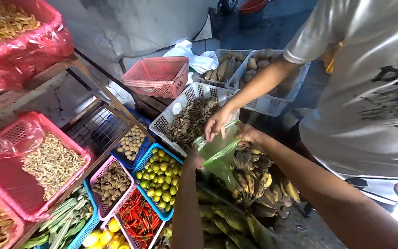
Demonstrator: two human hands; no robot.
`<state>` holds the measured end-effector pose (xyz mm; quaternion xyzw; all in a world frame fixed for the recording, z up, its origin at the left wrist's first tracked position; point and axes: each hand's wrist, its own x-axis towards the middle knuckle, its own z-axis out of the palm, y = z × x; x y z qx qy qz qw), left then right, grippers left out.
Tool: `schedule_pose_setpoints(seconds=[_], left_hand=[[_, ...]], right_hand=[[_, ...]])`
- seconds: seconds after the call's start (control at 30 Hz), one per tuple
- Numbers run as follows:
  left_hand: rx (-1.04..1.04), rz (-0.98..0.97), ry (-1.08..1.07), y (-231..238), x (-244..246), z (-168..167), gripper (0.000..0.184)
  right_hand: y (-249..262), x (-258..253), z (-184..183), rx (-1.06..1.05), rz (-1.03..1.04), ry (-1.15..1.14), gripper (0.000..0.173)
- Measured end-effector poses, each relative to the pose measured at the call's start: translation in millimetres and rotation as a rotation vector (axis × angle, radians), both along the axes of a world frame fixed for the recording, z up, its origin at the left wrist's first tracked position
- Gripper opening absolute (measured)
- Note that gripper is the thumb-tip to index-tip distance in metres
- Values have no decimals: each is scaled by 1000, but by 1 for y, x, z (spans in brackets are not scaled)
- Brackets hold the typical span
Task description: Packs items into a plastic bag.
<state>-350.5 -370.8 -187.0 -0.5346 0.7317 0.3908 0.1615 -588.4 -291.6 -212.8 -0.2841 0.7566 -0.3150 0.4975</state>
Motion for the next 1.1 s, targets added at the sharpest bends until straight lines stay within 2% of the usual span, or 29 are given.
schedule_pose_setpoints(seconds=[0.33,0.63,1.1], left_hand=[[-113,-97,-48,1,3,-4,90],[-167,-127,71,2,13,-15,84],[-199,-141,4,7,10,-16,88]], right_hand=[[-1,6,1,-9,-11,-12,74],[-2,16,-3,-6,-26,-18,73],[-8,33,-7,-23,-52,-40,88]])
